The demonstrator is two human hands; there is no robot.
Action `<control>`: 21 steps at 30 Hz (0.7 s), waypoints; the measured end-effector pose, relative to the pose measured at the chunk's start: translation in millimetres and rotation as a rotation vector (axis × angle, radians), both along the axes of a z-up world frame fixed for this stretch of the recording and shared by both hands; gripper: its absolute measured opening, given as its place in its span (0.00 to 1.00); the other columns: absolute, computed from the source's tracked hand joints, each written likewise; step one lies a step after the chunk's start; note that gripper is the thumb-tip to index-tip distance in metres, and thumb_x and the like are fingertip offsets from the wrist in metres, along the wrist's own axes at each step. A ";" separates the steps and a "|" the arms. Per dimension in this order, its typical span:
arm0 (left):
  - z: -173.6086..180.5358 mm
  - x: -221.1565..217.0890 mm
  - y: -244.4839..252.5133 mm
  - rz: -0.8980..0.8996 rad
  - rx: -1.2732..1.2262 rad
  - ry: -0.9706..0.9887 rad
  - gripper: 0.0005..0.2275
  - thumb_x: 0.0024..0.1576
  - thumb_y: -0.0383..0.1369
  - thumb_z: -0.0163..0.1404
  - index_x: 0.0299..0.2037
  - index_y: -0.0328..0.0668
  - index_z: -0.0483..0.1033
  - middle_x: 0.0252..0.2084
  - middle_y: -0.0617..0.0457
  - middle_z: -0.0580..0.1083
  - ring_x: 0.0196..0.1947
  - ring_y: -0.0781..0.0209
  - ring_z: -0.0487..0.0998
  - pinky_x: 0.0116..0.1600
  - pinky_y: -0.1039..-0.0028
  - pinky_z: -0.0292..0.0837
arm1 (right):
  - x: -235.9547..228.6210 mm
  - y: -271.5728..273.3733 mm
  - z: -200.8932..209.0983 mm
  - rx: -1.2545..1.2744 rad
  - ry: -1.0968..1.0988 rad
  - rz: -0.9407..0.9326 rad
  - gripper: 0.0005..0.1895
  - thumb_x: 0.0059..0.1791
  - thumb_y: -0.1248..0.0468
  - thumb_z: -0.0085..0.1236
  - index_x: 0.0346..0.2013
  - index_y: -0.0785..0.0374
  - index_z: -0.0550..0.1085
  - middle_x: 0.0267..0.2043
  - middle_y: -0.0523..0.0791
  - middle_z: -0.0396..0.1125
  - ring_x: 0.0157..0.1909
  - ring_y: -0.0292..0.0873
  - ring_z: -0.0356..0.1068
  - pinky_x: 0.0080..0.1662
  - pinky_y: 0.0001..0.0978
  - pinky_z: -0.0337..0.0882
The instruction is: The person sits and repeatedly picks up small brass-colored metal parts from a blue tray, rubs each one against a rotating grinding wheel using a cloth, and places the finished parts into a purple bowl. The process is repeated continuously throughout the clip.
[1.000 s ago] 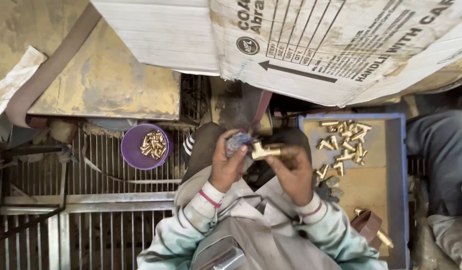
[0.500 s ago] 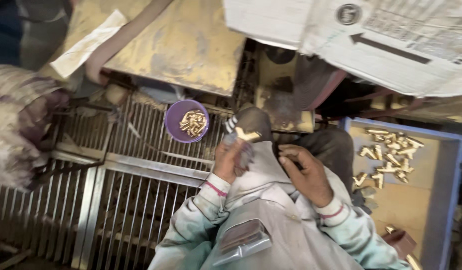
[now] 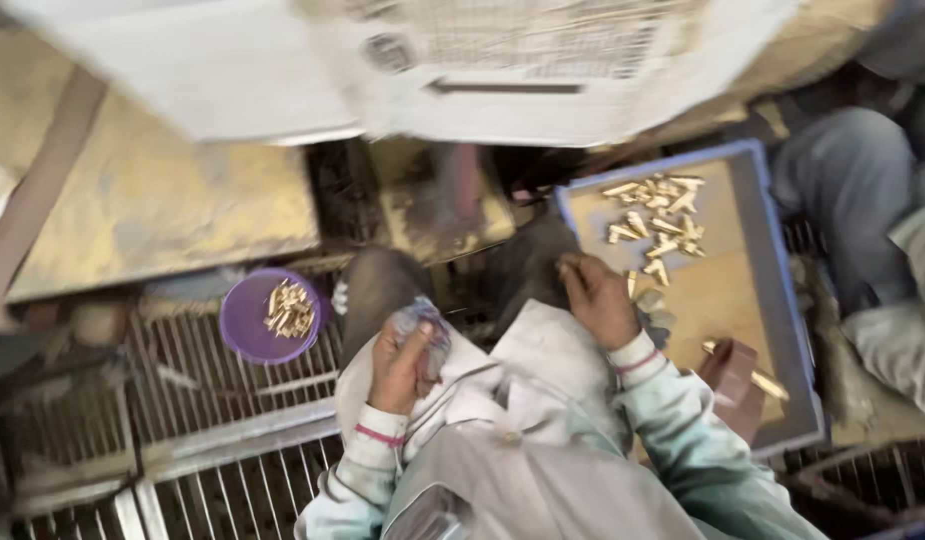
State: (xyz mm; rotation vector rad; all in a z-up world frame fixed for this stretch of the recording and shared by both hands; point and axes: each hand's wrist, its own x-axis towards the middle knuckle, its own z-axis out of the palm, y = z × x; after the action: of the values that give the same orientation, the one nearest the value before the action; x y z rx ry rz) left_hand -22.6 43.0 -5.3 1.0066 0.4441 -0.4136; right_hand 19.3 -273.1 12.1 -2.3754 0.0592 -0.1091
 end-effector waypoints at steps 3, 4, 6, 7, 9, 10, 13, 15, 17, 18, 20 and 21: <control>-9.1 8.4 -30.3 -0.271 0.125 -0.157 0.11 0.60 0.31 0.55 0.51 0.37 0.74 0.37 0.56 0.77 0.32 0.72 0.73 0.34 0.80 0.67 | 9.0 -53.0 -37.2 -0.119 0.076 -0.169 0.15 0.52 0.62 0.58 0.52 0.65 0.76 0.47 0.55 0.74 0.48 0.57 0.75 0.48 0.45 0.73; -12.5 12.6 -38.8 -0.360 0.180 -0.252 0.12 0.61 0.30 0.56 0.53 0.37 0.73 0.40 0.58 0.77 0.39 0.73 0.76 0.43 0.81 0.72 | 11.2 -69.1 -50.1 -0.160 0.131 -0.223 0.17 0.52 0.62 0.58 0.54 0.66 0.75 0.48 0.56 0.73 0.48 0.59 0.74 0.49 0.47 0.73; -18.9 17.0 -46.7 -0.485 0.279 -0.142 0.12 0.58 0.31 0.57 0.50 0.37 0.74 0.34 0.59 0.75 0.32 0.73 0.72 0.36 0.79 0.69 | 12.9 -93.8 -79.2 -0.376 0.323 -0.218 0.23 0.50 0.60 0.60 0.57 0.64 0.73 0.51 0.55 0.72 0.53 0.58 0.71 0.53 0.47 0.71; -21.5 19.7 -49.6 -0.545 0.331 -0.085 0.12 0.57 0.32 0.57 0.48 0.37 0.75 0.32 0.59 0.75 0.28 0.73 0.70 0.32 0.78 0.68 | 13.6 -104.6 -93.2 -0.481 0.422 -0.208 0.25 0.49 0.58 0.61 0.59 0.63 0.72 0.53 0.54 0.71 0.55 0.58 0.70 0.55 0.47 0.70; -26.0 24.8 -52.8 -0.516 0.298 -0.058 0.11 0.57 0.31 0.57 0.47 0.37 0.76 0.32 0.59 0.76 0.29 0.73 0.72 0.34 0.79 0.69 | 14.2 -119.5 -121.0 -0.610 0.382 -0.097 0.28 0.49 0.59 0.58 0.63 0.64 0.69 0.59 0.53 0.68 0.60 0.57 0.65 0.59 0.46 0.67; -27.7 26.1 -53.4 -0.497 0.284 -0.043 0.11 0.57 0.31 0.57 0.47 0.36 0.77 0.33 0.59 0.77 0.30 0.74 0.73 0.35 0.79 0.70 | 15.9 -125.4 -134.4 -0.672 0.360 -0.037 0.29 0.49 0.59 0.56 0.65 0.65 0.68 0.62 0.52 0.67 0.63 0.57 0.63 0.61 0.46 0.65; -30.3 28.2 -54.4 -0.504 0.330 -0.043 0.09 0.58 0.30 0.57 0.45 0.36 0.77 0.32 0.59 0.76 0.29 0.74 0.70 0.33 0.79 0.67 | 37.8 -140.9 -171.4 -0.985 0.068 0.078 0.27 0.48 0.59 0.50 0.62 0.61 0.68 0.63 0.48 0.67 0.68 0.53 0.58 0.67 0.52 0.55; -29.8 28.2 -54.3 -0.515 0.313 0.009 0.08 0.58 0.30 0.57 0.45 0.36 0.77 0.30 0.58 0.74 0.26 0.72 0.67 0.30 0.78 0.63 | 49.3 -148.4 -187.8 -0.945 0.076 0.093 0.24 0.49 0.61 0.48 0.60 0.60 0.70 0.63 0.48 0.67 0.69 0.53 0.58 0.69 0.56 0.49; -28.9 29.7 -54.8 -0.519 0.306 0.040 0.08 0.58 0.29 0.57 0.45 0.35 0.77 0.29 0.58 0.74 0.24 0.71 0.66 0.28 0.77 0.62 | 62.8 -152.6 -198.8 -0.948 0.130 0.126 0.21 0.49 0.62 0.48 0.57 0.60 0.72 0.62 0.48 0.67 0.69 0.52 0.58 0.70 0.56 0.49; -28.6 30.5 -55.4 -0.521 0.308 0.047 0.08 0.58 0.29 0.57 0.45 0.35 0.77 0.29 0.58 0.73 0.24 0.70 0.66 0.28 0.77 0.61 | 67.4 -154.1 -202.3 -0.970 0.183 0.149 0.20 0.49 0.62 0.49 0.56 0.60 0.73 0.60 0.48 0.68 0.69 0.52 0.59 0.71 0.56 0.51; -26.9 29.5 -54.9 -0.522 0.306 0.020 0.09 0.58 0.29 0.57 0.45 0.35 0.76 0.31 0.58 0.75 0.26 0.71 0.68 0.30 0.78 0.64 | 60.7 -152.5 -206.1 -0.933 0.269 0.182 0.18 0.49 0.63 0.52 0.54 0.60 0.74 0.58 0.48 0.68 0.68 0.51 0.61 0.69 0.51 0.57; -27.1 30.1 -56.7 -0.516 0.301 -0.020 0.09 0.58 0.29 0.57 0.46 0.36 0.76 0.32 0.58 0.76 0.27 0.72 0.69 0.32 0.78 0.67 | 55.3 -153.7 -205.2 -0.880 0.295 0.193 0.18 0.48 0.65 0.53 0.54 0.60 0.74 0.58 0.48 0.68 0.67 0.51 0.62 0.68 0.47 0.61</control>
State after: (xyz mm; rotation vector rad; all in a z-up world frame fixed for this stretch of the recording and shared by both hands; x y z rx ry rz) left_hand 7.5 -13.7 -32.4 1.4207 0.2254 -0.8143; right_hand 74.7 -426.8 -193.1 -3.2388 -0.0999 0.3876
